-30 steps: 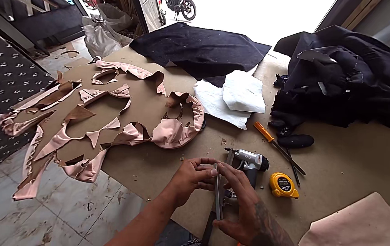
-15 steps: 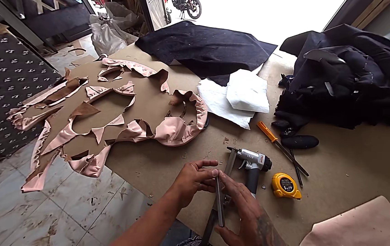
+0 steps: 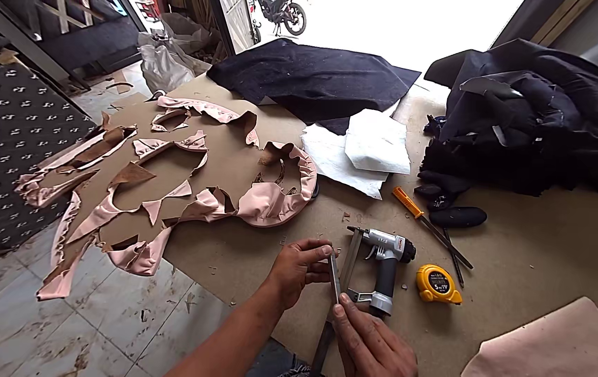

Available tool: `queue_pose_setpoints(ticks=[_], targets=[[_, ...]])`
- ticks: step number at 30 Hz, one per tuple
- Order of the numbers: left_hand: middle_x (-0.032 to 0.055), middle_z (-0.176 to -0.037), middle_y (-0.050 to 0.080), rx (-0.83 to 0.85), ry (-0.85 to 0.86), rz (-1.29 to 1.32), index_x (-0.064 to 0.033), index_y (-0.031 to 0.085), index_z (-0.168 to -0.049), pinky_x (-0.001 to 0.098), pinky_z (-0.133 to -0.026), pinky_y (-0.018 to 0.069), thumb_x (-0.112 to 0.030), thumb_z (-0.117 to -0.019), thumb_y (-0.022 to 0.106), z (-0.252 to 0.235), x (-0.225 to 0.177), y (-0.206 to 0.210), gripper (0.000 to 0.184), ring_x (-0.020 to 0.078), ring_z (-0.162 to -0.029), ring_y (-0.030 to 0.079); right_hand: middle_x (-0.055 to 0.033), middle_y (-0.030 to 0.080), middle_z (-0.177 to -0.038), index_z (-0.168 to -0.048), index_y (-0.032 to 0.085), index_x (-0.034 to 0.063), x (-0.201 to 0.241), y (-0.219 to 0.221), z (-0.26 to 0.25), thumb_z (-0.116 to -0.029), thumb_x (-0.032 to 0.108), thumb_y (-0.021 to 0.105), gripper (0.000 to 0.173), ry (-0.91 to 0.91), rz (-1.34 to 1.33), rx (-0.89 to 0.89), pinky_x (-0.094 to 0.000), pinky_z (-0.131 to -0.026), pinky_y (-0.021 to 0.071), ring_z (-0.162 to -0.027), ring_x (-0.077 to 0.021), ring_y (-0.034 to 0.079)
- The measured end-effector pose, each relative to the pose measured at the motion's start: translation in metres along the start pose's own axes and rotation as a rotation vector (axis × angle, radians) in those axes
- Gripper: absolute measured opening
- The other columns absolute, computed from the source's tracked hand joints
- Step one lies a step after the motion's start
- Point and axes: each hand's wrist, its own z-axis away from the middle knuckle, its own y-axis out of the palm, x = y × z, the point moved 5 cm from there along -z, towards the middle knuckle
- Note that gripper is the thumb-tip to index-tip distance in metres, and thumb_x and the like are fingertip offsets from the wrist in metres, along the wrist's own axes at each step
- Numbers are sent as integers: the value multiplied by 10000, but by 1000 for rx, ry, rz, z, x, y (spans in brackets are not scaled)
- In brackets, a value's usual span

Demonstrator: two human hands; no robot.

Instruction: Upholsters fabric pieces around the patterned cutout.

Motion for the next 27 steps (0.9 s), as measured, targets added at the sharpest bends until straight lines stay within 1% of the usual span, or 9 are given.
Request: queue_pose_setpoints(ticks=[4,11,15,18,20,22,23,25,27], targets=[[264,-1133,718,-4,-22,10,52,649,-1233,479,-822,644,-106,-981,690,0,6,0,300,363,-877,756,-32,730,-1272,-1277,738,173,-3,-3,6,-936,191,736,341,-41,-2,19,-277,-895,618,-1078,-142,727],[266,-1118,717,-3,-33,46,63,643,-1207,468,-829,641,-100,-977,693,3,8,-1,287,351,-883,755,-59,733,-1254,-1270,734,135,2,-12,4,-928,157,738,342,-101,-43,42,-283,-910,616,-1087,-158,724],[258,-1091,722,-5,-8,50,67,648,-1193,467,-840,637,-98,-977,692,4,8,-6,275,344,-890,752,-58,745,-1220,-1251,741,128,0,-17,4,-917,137,747,335,-89,-97,27,-290,-904,622,-1073,-159,729],[237,-1032,727,-73,45,86,63,657,-1163,430,-813,636,-67,-972,686,3,2,-15,232,307,-843,744,-53,752,-1193,-1218,758,133,0,-25,4,-904,122,769,315,-49,-198,4,-297,-894,628,-1047,-155,735],[236,-1057,729,-80,69,85,44,640,-1223,455,-831,635,-132,-1012,651,8,1,-20,275,325,-890,749,-58,759,-1170,-1190,771,118,3,-30,4,-897,97,773,294,1,-250,-23,-303,-887,635,-1027,-158,741],[218,-1198,712,44,51,-9,5,589,-1363,522,-912,619,-312,-1091,513,19,10,-12,425,357,-1037,733,-56,760,-1163,-1172,778,112,0,-30,4,-897,89,771,276,40,-241,-53,-307,-891,635,-1032,-155,739],[213,-1258,692,115,25,-25,-9,564,-1407,542,-950,605,-368,-1097,484,26,18,-6,481,369,-1093,717,-51,759,-1168,-1167,781,118,-3,-26,4,-897,93,774,271,52,-228,-60,-310,-897,636,-1042,-155,737],[236,-1285,675,174,-19,42,-14,506,-1472,536,-944,605,-351,-1091,505,36,31,3,508,386,-1088,716,-36,757,-1176,-1163,784,141,-6,-17,5,-898,107,785,267,64,-221,-52,-310,-896,636,-1049,-150,734],[243,-1202,699,129,-34,113,-8,530,-1445,487,-861,633,-285,-1072,562,33,36,4,466,362,-983,741,-27,755,-1185,-1158,788,164,-4,-11,5,-896,114,790,267,64,-232,-24,-308,-896,635,-1059,-147,730]])
